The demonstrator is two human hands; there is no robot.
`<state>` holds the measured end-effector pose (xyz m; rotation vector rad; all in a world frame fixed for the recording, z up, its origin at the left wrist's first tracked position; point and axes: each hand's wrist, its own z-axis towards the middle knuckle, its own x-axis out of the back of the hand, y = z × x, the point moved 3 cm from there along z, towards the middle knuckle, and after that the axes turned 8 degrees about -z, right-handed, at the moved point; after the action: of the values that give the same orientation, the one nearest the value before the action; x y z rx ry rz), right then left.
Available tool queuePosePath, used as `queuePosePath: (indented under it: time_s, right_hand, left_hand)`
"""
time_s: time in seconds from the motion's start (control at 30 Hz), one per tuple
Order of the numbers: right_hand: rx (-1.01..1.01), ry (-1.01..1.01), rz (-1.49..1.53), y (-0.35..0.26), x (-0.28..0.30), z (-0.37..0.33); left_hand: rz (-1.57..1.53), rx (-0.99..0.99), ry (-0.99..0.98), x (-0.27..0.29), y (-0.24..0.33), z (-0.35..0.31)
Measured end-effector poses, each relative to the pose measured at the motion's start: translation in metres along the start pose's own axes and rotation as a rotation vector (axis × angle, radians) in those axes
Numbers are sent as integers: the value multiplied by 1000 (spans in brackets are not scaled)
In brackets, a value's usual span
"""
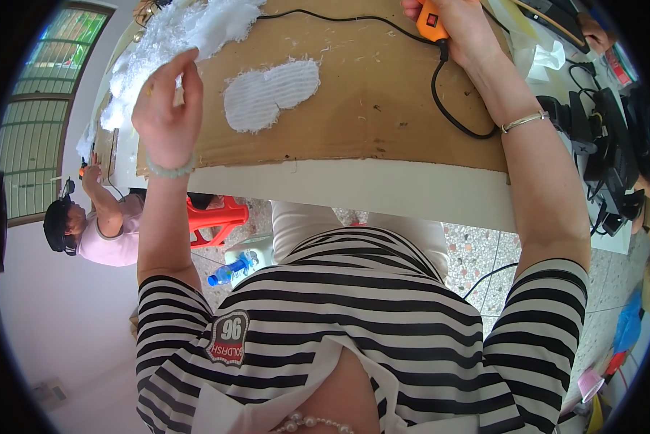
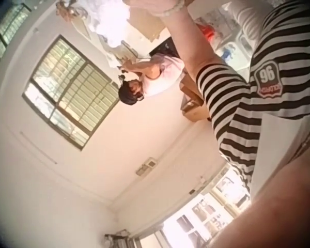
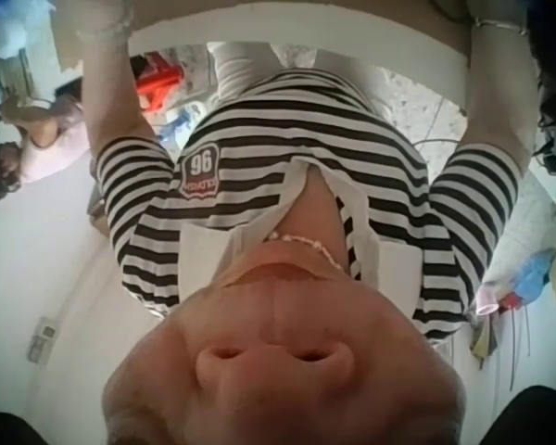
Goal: Using a hot glue gun to attach cotton stuffing to a surface to create a craft item.
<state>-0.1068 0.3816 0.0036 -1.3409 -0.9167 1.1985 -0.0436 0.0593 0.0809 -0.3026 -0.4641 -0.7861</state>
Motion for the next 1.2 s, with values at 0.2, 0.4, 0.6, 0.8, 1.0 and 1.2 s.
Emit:
queuePosePath:
  time_s: [0.2, 0.4, 0.6, 0.8, 1.0, 1.2]
  right_hand:
    - [-7, -10, 0, 0, -3, 2]
    - [-1, -21, 0, 2, -2, 3]
    - [-18, -9, -26, -4, -4, -1]
    - [-3, -28, -32, -2, -4, 0]
    - [-25, -18, -7, -2, -3, 1]
    - [-41, -7, 10, 2, -1, 3]
  left_hand:
    - [8, -146, -395, -7, 36, -44]
    - [10, -89, -298, -6, 41, -51]
    - [61, -117, -280, -9, 40, -47]
    - [52, -114, -309, -15, 40, -53]
    - [63, -126, -309, -16, 42, -47]
    - [2, -70, -429, -20, 42, -55]
